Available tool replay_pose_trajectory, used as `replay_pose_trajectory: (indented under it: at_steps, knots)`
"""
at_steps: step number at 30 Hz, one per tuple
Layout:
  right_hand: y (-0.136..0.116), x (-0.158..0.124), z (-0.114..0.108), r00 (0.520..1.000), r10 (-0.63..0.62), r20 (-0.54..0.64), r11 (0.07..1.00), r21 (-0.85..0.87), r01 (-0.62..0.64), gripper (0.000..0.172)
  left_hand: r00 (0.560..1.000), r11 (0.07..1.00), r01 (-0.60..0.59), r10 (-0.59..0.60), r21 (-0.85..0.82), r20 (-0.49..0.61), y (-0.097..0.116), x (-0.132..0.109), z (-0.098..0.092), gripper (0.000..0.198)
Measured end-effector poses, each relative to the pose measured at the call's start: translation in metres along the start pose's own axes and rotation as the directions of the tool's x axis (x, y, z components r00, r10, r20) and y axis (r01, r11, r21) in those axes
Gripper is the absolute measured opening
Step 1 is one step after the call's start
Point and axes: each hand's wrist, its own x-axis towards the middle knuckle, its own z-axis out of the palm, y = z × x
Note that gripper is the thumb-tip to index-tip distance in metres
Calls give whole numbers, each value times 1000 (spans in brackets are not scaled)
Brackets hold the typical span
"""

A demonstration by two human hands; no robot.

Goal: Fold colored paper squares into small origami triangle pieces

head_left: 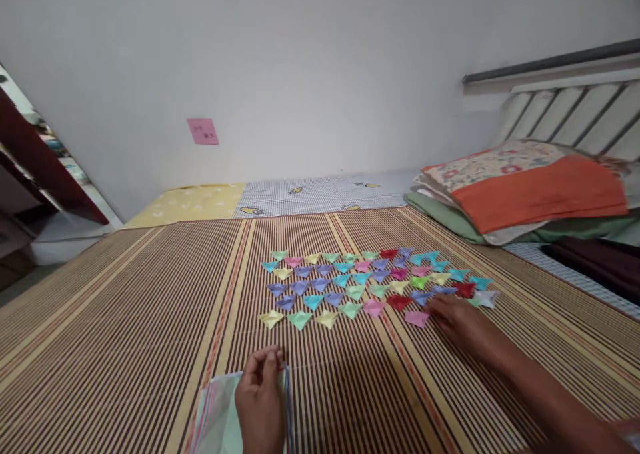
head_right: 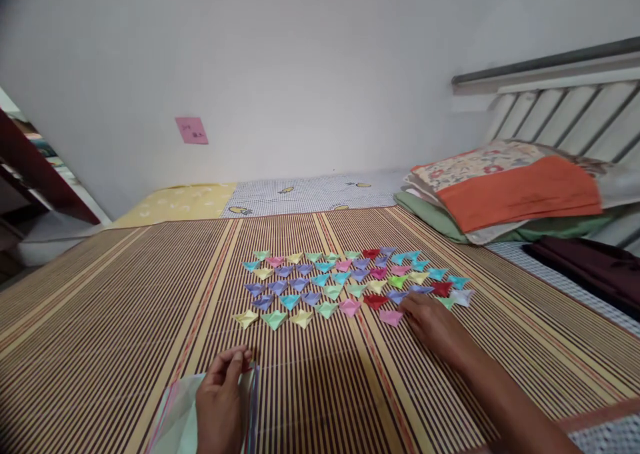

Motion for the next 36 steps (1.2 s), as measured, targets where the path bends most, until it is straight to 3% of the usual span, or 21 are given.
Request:
replay_pose_trajectory:
  at_steps: [8,36]
  knots:
    - [-1,-3,7,998,-27,65,992,124,18,20,1000,999,10,-10,-41,0,5,-3,2,43]
    - [-12,-14,19,985,165,43,940,295,-170,10,1000,998,10,-10,-69,0,1,-4,1,45]
